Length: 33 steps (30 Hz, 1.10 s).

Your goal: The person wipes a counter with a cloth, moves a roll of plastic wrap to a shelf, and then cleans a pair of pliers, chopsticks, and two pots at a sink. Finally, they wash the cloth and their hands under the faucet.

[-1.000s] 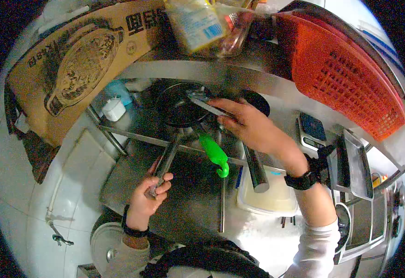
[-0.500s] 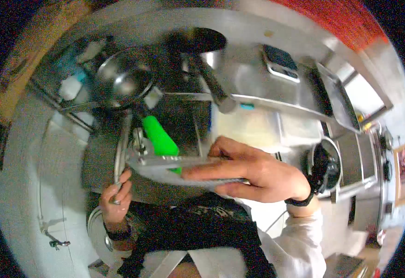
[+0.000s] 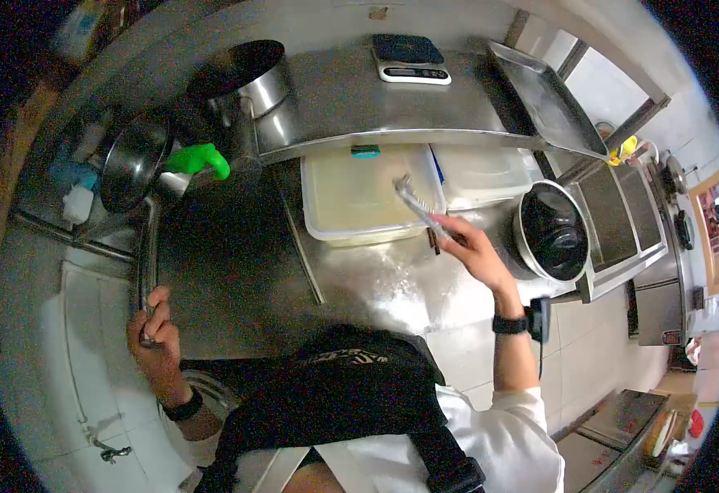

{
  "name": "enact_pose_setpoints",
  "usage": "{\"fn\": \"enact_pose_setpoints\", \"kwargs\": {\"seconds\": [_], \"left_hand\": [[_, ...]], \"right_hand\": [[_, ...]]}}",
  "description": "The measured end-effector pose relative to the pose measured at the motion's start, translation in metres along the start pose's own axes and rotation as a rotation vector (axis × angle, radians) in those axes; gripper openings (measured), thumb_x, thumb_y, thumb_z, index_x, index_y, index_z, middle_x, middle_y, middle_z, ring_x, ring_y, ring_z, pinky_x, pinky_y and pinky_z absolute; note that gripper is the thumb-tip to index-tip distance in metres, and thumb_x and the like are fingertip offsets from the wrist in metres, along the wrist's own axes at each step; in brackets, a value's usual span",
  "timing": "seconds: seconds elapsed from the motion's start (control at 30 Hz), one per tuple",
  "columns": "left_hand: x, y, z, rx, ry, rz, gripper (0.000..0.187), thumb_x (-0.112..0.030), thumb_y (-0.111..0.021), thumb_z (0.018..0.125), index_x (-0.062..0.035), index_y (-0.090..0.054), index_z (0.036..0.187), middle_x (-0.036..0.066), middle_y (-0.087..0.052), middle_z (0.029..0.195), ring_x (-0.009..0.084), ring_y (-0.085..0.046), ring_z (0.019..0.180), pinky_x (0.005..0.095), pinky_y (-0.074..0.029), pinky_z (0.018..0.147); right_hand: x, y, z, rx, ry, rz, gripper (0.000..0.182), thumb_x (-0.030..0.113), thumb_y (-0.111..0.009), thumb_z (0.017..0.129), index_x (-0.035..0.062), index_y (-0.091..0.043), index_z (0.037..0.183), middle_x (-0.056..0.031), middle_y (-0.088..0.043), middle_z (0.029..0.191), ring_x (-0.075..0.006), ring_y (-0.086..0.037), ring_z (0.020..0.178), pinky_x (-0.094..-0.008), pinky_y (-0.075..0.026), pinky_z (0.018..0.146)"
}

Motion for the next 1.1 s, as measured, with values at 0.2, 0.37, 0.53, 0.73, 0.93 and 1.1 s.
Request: {"fn": "enact_pose_setpoints", "kwargs": {"seconds": [0.2,0.37,0.53,0.73,0.93,1.1], "left_hand": [[0.010,-0.006,0.010,-0.025,0.028,0.043,0.017,0.000,-0.041,0.081,0.0048,-0.037,0.097,0.010,-0.035,0.090,0.0100,-0.041,0.061,0.0212,-0.042,0.048],[0.006,0.004,0.003,-0.060,-0.066,0.109,0.033,-0.001,-0.042,0.079,-0.0022,-0.039,0.113,0.009,-0.038,0.092,0.0073,-0.041,0.061,0.0180,-0.041,0.048],[0.002,0.003,-0.016,-0.085,-0.081,0.308,0.047,-0.008,-0.053,0.075,-0.0055,-0.034,0.118,0.008,-0.041,0.091,0.0057,-0.044,0.060,0.0154,-0.041,0.044],[-0.008,0.014,-0.031,-0.084,-0.098,0.345,0.059,-0.009,-0.059,0.071,-0.0053,-0.030,0.122,0.007,-0.044,0.086,0.0049,-0.046,0.054,0.0159,-0.044,0.040],[-0.018,0.015,-0.037,-0.053,-0.095,0.335,0.063,-0.010,-0.059,0.070,-0.0054,-0.028,0.125,0.007,-0.045,0.087,0.0046,-0.047,0.055,0.0156,-0.044,0.040],[-0.021,0.012,-0.042,-0.099,-0.062,0.291,0.065,-0.009,-0.057,0.071,-0.0052,-0.025,0.127,0.007,-0.045,0.087,0.0050,-0.046,0.055,0.0147,-0.041,0.040]], "right_hand": [[-0.020,0.004,0.077,-0.445,0.407,-0.910,0.032,0.007,-0.056,0.077,0.0105,-0.053,0.109,-0.0113,-0.046,0.088,-0.0197,-0.045,0.069,-0.0283,-0.039,0.067],[0.110,-0.065,0.063,0.066,0.307,-0.071,0.025,0.022,-0.047,0.086,0.0027,-0.053,0.101,-0.0104,-0.053,0.099,-0.0197,-0.052,0.084,-0.0306,-0.041,0.072],[0.210,-0.168,0.073,0.660,-0.154,0.871,0.067,0.059,-0.027,0.083,-0.0014,-0.050,0.102,-0.0191,-0.056,0.100,-0.0248,-0.055,0.092,-0.0322,-0.045,0.078],[0.220,-0.199,0.060,0.871,-0.346,1.057,0.071,0.059,-0.026,0.083,-0.0041,-0.044,0.110,-0.0291,-0.044,0.115,-0.0308,-0.053,0.099,-0.0353,-0.047,0.081],[0.226,-0.202,0.079,0.629,0.068,0.604,0.055,0.045,-0.045,0.083,0.0016,-0.040,0.117,-0.0243,-0.044,0.116,-0.0297,-0.051,0.101,-0.0389,-0.040,0.088],[0.301,-0.209,0.072,-0.037,1.109,-0.873,0.030,0.023,-0.051,0.077,0.0043,-0.054,0.100,-0.0147,-0.055,0.101,-0.0299,-0.044,0.106,-0.0403,-0.037,0.088]]}}
Point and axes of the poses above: each hand's wrist, its own z-axis towards the middle knuckle, its own y-axis out of the back of the hand, x = y × z, the point moved 7 cm from there along z, towards the middle knuckle
